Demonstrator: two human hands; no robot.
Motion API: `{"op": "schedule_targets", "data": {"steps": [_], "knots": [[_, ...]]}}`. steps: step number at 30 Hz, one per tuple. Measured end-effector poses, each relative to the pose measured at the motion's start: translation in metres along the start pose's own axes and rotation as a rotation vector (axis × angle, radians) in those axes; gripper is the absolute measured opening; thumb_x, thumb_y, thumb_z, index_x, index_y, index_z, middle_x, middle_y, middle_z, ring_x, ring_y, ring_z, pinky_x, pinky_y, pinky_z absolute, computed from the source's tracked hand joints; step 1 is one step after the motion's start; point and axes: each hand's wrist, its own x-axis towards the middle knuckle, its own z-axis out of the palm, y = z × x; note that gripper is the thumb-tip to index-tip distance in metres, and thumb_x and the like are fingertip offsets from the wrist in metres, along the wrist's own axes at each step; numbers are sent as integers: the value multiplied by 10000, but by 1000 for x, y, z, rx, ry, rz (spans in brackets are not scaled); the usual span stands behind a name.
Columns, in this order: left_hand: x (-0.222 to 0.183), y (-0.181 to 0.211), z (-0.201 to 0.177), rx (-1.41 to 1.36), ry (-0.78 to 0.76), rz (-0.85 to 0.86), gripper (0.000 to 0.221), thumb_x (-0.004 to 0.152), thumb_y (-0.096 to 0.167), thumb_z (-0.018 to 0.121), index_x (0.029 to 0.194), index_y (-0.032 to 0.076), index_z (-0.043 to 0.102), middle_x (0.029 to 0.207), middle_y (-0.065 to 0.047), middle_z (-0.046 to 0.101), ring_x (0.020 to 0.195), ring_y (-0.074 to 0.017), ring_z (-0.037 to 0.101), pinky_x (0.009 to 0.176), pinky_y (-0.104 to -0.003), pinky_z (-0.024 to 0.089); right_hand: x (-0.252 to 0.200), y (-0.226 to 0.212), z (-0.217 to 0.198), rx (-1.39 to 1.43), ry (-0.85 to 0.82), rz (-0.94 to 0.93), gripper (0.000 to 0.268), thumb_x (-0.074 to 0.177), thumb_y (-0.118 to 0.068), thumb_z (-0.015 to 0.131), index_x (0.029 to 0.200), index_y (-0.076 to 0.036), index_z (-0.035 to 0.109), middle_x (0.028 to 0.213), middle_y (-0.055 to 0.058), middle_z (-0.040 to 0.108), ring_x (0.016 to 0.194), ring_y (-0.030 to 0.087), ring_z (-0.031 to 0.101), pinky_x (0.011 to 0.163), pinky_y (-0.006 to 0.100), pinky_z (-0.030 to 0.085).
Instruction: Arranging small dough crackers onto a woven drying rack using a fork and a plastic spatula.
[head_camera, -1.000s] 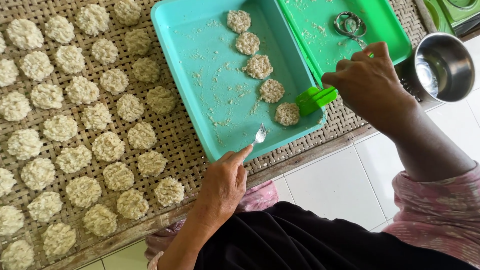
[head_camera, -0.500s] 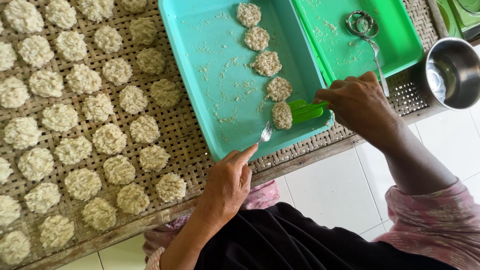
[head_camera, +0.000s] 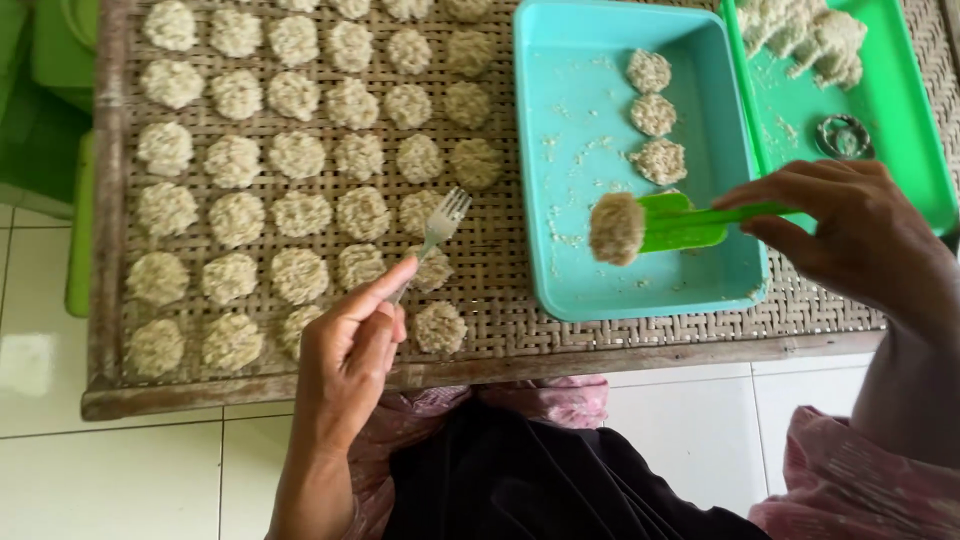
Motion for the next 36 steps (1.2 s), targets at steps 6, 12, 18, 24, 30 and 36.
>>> {"op": "schedule_targets", "data": {"steps": [6,12,18,24,30,36], "knots": [[-7,-2,-24,20,109,-17,450,940,12,509,1358,62,668,630,-31,643,408,-62,384,345,-205,265,76,-82,8,-295,-41,-188,247,973,-249,611,1180,-321,723,1033,-91,767,815,150,666,994,408,394],[-8,-39,-24,52,77,51,422,971,29,514,1369,62,653,702,-51,707,375,-57,360,271,-189,257,128,-96,41,-512,-106,-193,272,860,-210,757,1080,-369,732,936,-99,763,778,154,667,1081,467,362],[0,-42,-5,18,-35,75,456,960,1,489,1392,39,632,674,-31,645,407,-75,341,304,-194,260,143,-95,55,-590,-132,-234,305,833,-215,776,1083,-384,734,965,-122,758,805,144,658,1066,467,315],[9,-28,11,72,-65,77,463,896,18,565,1341,80,680,685,-31,655,445,-82,352,369,-242,285,152,-103,60,-651,-155,-231,393,754,-93,806,1049,-347,752,964,-103,761,811,159,665,1068,466,340],[14,-34,27,39,-95,49,461,867,-5,572,1304,53,707,687,-16,575,508,-94,375,448,-262,343,154,-106,63,-660,-166,-201,465,760,-15,781,1067,-362,740,980,-105,762,881,162,676,1132,485,306],[16,-31,25,71,-61,11,492,836,-22,540,1297,24,706,610,-25,561,469,-90,339,407,-278,310,150,-113,60,-676,-126,-193,320,838,-73,751,1008,-345,744,945,-100,768,901,177,693,1142,497,298]]}}
